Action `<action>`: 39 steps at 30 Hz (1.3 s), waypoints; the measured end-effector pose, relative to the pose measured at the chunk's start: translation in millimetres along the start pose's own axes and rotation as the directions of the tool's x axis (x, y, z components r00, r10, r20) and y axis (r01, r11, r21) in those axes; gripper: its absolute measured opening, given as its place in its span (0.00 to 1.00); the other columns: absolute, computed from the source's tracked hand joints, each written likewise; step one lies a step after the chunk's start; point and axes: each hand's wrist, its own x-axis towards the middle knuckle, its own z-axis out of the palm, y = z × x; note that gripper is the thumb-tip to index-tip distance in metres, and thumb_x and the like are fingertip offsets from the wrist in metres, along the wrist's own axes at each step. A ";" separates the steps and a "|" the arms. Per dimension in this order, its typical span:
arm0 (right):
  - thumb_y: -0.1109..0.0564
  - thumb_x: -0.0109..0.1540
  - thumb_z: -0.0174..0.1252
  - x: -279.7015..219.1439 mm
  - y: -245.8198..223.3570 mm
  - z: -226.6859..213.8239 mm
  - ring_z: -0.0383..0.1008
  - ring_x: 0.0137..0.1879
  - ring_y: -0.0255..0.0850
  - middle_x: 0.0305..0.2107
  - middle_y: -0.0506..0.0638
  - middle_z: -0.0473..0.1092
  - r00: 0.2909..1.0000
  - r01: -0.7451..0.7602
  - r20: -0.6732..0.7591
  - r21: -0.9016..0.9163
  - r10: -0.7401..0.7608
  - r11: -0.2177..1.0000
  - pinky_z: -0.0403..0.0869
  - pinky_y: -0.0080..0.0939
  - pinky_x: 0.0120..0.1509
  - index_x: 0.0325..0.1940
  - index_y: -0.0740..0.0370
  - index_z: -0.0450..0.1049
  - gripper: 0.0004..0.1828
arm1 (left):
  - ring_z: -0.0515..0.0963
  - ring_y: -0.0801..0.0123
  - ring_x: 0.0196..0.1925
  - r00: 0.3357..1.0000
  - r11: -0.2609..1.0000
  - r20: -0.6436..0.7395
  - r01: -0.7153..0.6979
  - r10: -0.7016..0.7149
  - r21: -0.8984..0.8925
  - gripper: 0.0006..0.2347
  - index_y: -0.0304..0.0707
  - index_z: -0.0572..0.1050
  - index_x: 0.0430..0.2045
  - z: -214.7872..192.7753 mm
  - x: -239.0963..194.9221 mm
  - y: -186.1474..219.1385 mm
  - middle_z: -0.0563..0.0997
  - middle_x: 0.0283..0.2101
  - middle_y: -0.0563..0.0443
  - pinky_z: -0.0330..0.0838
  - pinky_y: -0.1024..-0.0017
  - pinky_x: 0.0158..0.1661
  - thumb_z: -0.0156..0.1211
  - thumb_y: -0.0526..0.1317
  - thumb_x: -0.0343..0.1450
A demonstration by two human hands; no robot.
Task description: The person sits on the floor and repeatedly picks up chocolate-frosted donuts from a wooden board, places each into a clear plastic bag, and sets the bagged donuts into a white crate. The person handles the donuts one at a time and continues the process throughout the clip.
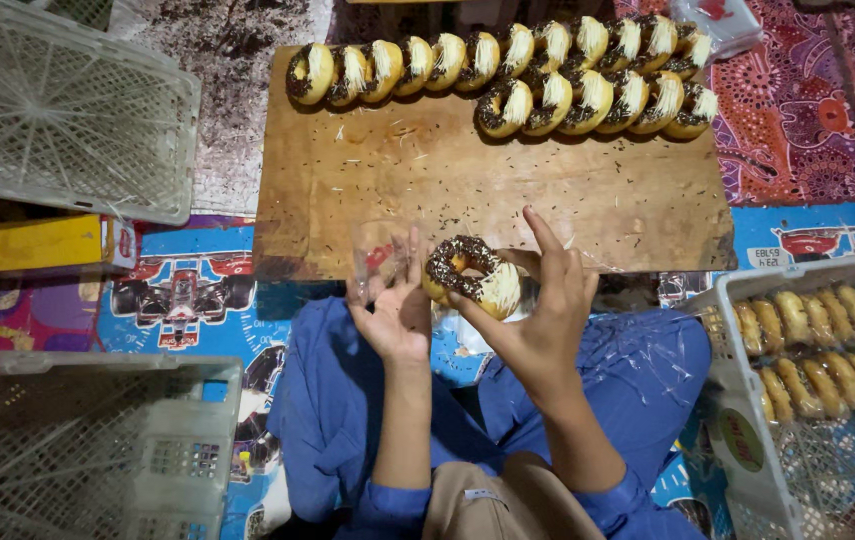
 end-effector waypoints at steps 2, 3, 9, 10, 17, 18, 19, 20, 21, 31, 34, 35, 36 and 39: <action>0.44 0.45 0.80 -0.8 0.9 -3.2 0.72 0.53 0.43 0.42 0.46 0.79 0.999 -0.007 0.049 0.026 0.005 1.000 0.59 0.49 0.62 0.72 0.59 0.61 0.56 | 0.57 0.30 0.75 1.000 0.997 0.014 0.011 -0.012 0.070 0.24 0.38 0.72 0.60 3.6 -2.0 -1.4 0.66 0.67 0.30 0.51 0.39 0.72 0.61 0.46 0.69; 0.44 0.45 0.80 -1.3 0.9 -4.6 0.72 0.53 0.43 0.42 0.46 0.80 0.996 -0.005 0.085 0.058 0.000 0.998 0.60 0.49 0.63 0.72 0.59 0.62 0.56 | 0.56 0.29 0.75 0.999 0.999 0.029 0.020 -0.021 0.038 0.22 0.39 0.72 0.59 5.3 -3.1 -2.1 0.66 0.67 0.29 0.51 0.38 0.72 0.60 0.45 0.69; 0.45 0.43 0.79 -8.3 -2.6 -9.0 0.77 0.53 0.41 0.44 0.49 0.80 0.980 -0.066 0.200 0.221 0.021 0.973 0.61 0.44 0.61 0.72 0.60 0.61 0.58 | 0.49 0.33 0.80 0.992 0.995 0.078 0.097 -0.099 0.031 0.19 0.48 0.73 0.60 9.6 -12.2 -7.0 0.60 0.73 0.39 0.50 0.36 0.73 0.56 0.44 0.73; 0.45 0.44 0.79 -9.2 -3.4 -7.9 0.77 0.53 0.42 0.44 0.50 0.80 0.985 -0.043 0.171 0.211 0.007 0.976 0.62 0.43 0.62 0.72 0.60 0.61 0.57 | 0.48 0.32 0.79 0.980 0.991 0.147 0.131 -0.132 0.017 0.18 0.50 0.73 0.60 9.5 -13.4 -6.8 0.56 0.75 0.35 0.50 0.36 0.72 0.55 0.43 0.73; 0.52 0.48 0.80 -4.9 8.0 -3.6 0.78 0.57 0.41 0.54 0.55 0.73 0.998 -0.044 -0.020 0.265 0.051 0.963 0.73 0.41 0.62 0.75 0.62 0.59 0.55 | 0.47 0.38 0.80 0.942 0.982 0.278 0.186 -0.189 0.037 0.19 0.54 0.72 0.64 2.3 -19.6 0.0 0.50 0.80 0.37 0.58 0.40 0.68 0.53 0.44 0.75; 0.53 0.48 0.80 -3.9 10.7 -2.7 0.77 0.56 0.41 0.52 0.54 0.74 0.997 -0.064 -0.017 0.256 0.071 0.965 0.73 0.40 0.59 0.75 0.62 0.60 0.56 | 0.47 0.39 0.81 0.941 0.980 0.273 0.193 -0.201 0.059 0.20 0.55 0.72 0.64 0.5 -19.8 0.8 0.50 0.80 0.38 0.59 0.43 0.69 0.53 0.42 0.75; 0.54 0.47 0.80 -3.7 13.1 -2.3 0.77 0.56 0.41 0.50 0.53 0.74 0.996 -0.084 -0.013 0.247 0.090 0.965 0.73 0.39 0.56 0.75 0.62 0.60 0.56 | 0.48 0.41 0.82 0.940 0.977 0.267 0.199 -0.214 0.081 0.20 0.55 0.72 0.64 -1.4 -19.8 1.4 0.50 0.81 0.38 0.60 0.46 0.71 0.53 0.41 0.75; 0.54 0.47 0.81 -3.7 15.0 -1.7 0.77 0.55 0.41 0.50 0.53 0.74 0.995 -0.091 -0.008 0.241 0.096 0.966 0.72 0.39 0.56 0.75 0.62 0.60 0.56 | 0.48 0.42 0.83 0.938 0.973 0.262 0.206 -0.227 0.103 0.20 0.55 0.72 0.65 -3.3 -19.4 2.1 0.50 0.82 0.39 0.61 0.49 0.73 0.52 0.40 0.75; 0.54 0.46 0.81 -4.2 16.5 -1.7 0.77 0.55 0.41 0.50 0.54 0.74 0.995 -0.098 -0.004 0.236 0.102 0.967 0.72 0.39 0.56 0.74 0.62 0.60 0.56 | 0.48 0.41 0.82 0.941 0.973 0.257 0.196 -0.222 0.123 0.21 0.53 0.71 0.66 -5.1 -18.6 2.8 0.50 0.81 0.38 0.61 0.50 0.72 0.53 0.40 0.74; 0.53 0.45 0.80 -1.2 22.6 -2.4 0.73 0.53 0.46 0.50 0.52 0.78 0.986 -0.040 0.164 0.109 0.022 0.993 0.74 0.42 0.55 0.72 0.56 0.65 0.53 | 0.55 0.36 0.79 0.960 0.908 0.237 0.036 -0.147 0.417 0.32 0.44 0.58 0.71 -12.8 -15.8 13.0 0.54 0.78 0.36 0.63 0.49 0.70 0.56 0.26 0.69; 0.53 0.43 0.79 2.2 29.3 -1.0 0.74 0.55 0.45 0.49 0.53 0.77 0.973 -0.077 0.229 0.180 0.035 0.981 0.78 0.44 0.56 0.71 0.55 0.65 0.53 | 0.56 0.39 0.77 0.968 0.887 0.225 -0.003 -0.114 0.462 0.32 0.42 0.56 0.70 -7.6 -14.8 19.1 0.55 0.77 0.36 0.67 0.47 0.68 0.54 0.24 0.69; 0.53 0.44 0.79 2.2 32.0 -0.9 0.75 0.56 0.44 0.50 0.54 0.75 0.974 -0.079 0.224 0.207 0.031 0.975 0.78 0.44 0.58 0.72 0.55 0.64 0.53 | 0.56 0.42 0.77 0.971 0.877 0.218 -0.016 -0.101 0.481 0.31 0.42 0.56 0.70 -5.9 -14.8 21.5 0.56 0.77 0.37 0.68 0.47 0.67 0.53 0.23 0.69; 0.54 0.45 0.79 2.1 35.0 -1.0 0.76 0.57 0.43 0.51 0.54 0.74 0.975 -0.082 0.219 0.233 0.030 0.969 0.78 0.44 0.61 0.72 0.56 0.64 0.53 | 0.57 0.42 0.77 0.972 0.861 0.214 -0.025 -0.097 0.507 0.31 0.42 0.56 0.69 -4.3 -14.3 23.4 0.55 0.76 0.37 0.67 0.48 0.66 0.53 0.23 0.69; 0.54 0.46 0.80 1.9 43.8 -2.3 0.77 0.60 0.41 0.54 0.54 0.73 0.981 -0.117 0.188 0.321 0.057 0.940 0.76 0.43 0.63 0.73 0.58 0.62 0.54 | 0.59 0.44 0.77 0.973 0.818 0.214 -0.049 -0.091 0.573 0.31 0.42 0.57 0.68 0.0 -14.1 27.7 0.55 0.76 0.38 0.68 0.48 0.63 0.53 0.23 0.68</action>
